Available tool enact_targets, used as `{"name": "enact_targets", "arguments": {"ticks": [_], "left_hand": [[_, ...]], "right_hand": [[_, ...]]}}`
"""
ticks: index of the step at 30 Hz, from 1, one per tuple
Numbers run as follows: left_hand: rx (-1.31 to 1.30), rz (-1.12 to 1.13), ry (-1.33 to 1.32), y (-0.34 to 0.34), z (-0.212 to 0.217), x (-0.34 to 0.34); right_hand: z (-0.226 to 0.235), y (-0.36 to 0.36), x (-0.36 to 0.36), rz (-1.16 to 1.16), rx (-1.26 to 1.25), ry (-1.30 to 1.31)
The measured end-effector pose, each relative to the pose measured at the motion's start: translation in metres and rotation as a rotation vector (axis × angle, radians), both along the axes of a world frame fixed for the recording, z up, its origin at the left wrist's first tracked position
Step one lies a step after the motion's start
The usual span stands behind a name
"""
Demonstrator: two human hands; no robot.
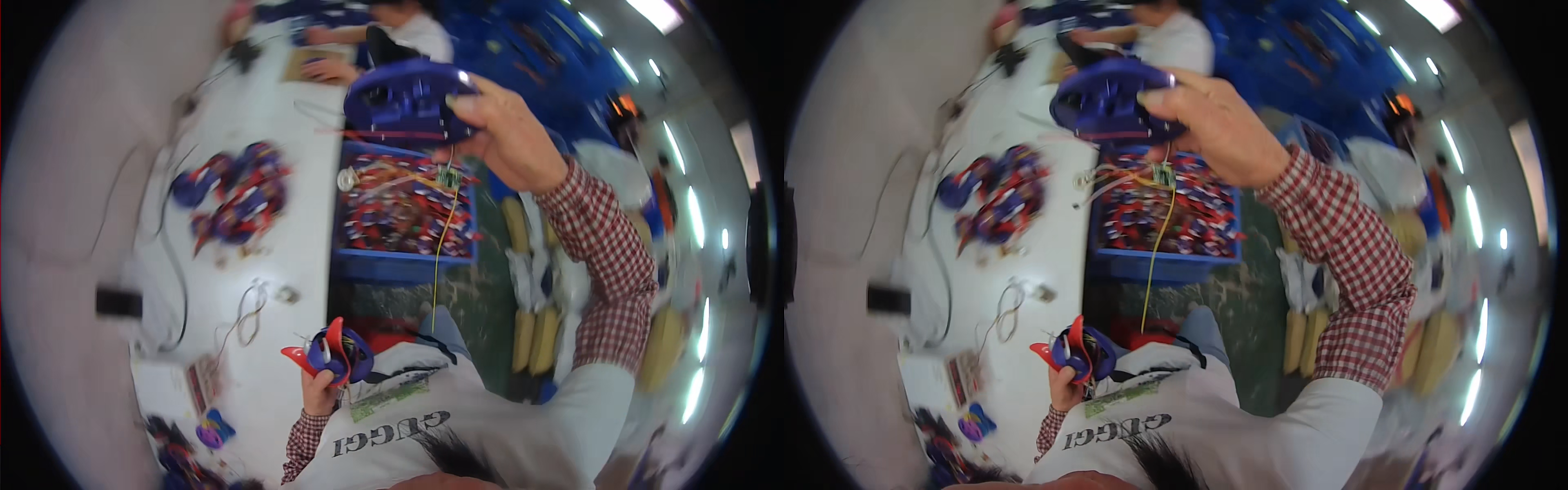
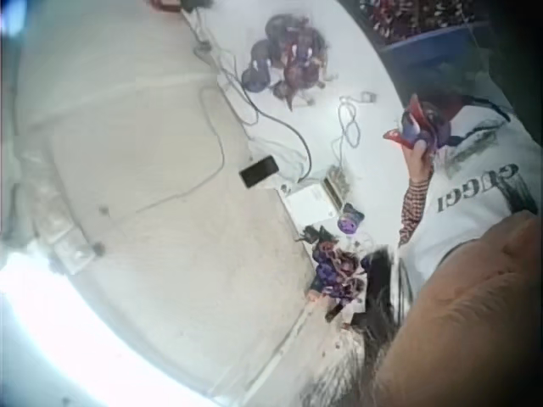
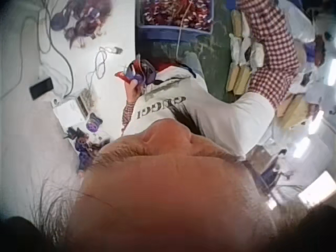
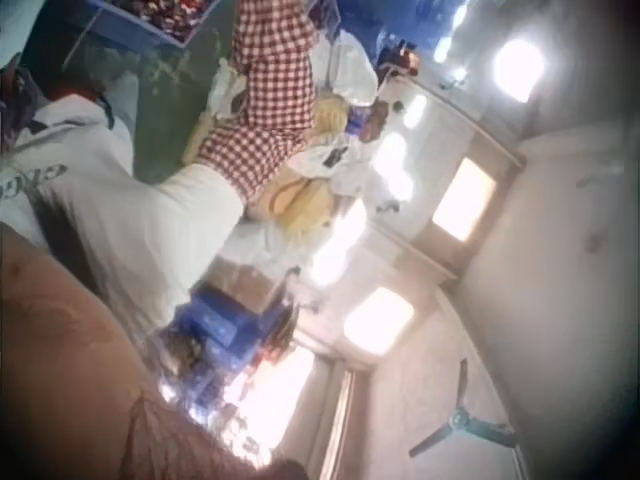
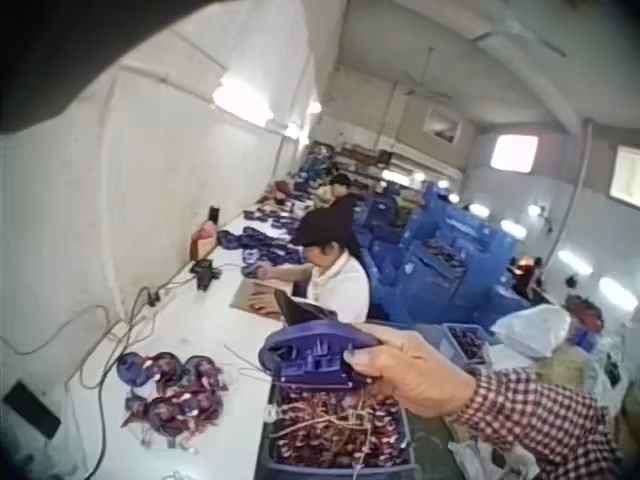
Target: Assembling and testing small electronic toy fans at a factory workbench.
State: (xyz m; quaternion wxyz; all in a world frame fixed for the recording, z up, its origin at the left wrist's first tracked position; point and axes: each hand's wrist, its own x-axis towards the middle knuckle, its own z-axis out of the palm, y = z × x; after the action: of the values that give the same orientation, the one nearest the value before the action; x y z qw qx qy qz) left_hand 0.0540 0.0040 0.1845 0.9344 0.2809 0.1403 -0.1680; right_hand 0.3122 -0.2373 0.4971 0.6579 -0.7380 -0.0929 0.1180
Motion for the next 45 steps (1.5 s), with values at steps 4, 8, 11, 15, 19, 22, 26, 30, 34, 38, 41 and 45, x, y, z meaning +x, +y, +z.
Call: {"name": "enact_targets", "arguments": {"ticks": [4, 8, 11, 15, 19, 22, 26, 30, 34, 38, 41, 45], "left_hand": [[0.146, -0.11, -0.023, -0.087, 0.011, 0.038], [0.197, -0.326, -0.169, -0.203, 0.034, 0.042], [0.113, -0.618, -0.13, -0.307, 0.047, 0.056], [0.327, -1.02, -0.39, -0.425, 0.04, 0.071], [0.387, -1.353, -0.24, -0.553, 0.024, 0.054], [0.408, -1.585, -0.13, -0.64, 0.012, 0.019], [0.335, -1.925, -0.154, -0.736, -0.009, -0.03], [0.084, -2.25, -0.3, -0.819, -0.007, -0.123], [0.008, -2.503, -0.402, -0.867, 0.021, -0.243], [-0.116, -2.695, -0.337, -0.869, 0.037, -0.379], [-0.206, -2.766, -0.288, -0.838, 0.047, -0.484], [-0.271, -2.841, -0.228, -0.806, 0.063, -0.622]], "right_hand": [[-0.008, -0.176, -0.117, -0.291, 0.083, 0.016], [-0.068, -0.326, -0.265, -0.527, 0.155, 0.033], [-0.123, -0.415, -0.363, -0.821, 0.266, 0.027], [-0.203, -0.453, -0.478, -1.426, 0.533, 0.011], [-0.241, -0.433, -0.569, -1.969, 0.906, 0.04], [-0.249, -0.414, -0.609, -2.238, 1.026, -0.048], [-0.251, -0.391, -0.633, -2.563, 1.169, -0.144], [-0.244, -0.369, -0.645, -2.694, 1.171, -0.436], [-0.237, -0.358, -0.67, -2.899, 1.175, -0.315], [-0.249, -0.353, -0.712, -2.991, 1.246, -0.49], [-0.258, -0.336, -0.768, -3.052, 1.24, -0.592], [-0.251, -0.309, -0.87, -3.114, 1.183, -0.793]]}}
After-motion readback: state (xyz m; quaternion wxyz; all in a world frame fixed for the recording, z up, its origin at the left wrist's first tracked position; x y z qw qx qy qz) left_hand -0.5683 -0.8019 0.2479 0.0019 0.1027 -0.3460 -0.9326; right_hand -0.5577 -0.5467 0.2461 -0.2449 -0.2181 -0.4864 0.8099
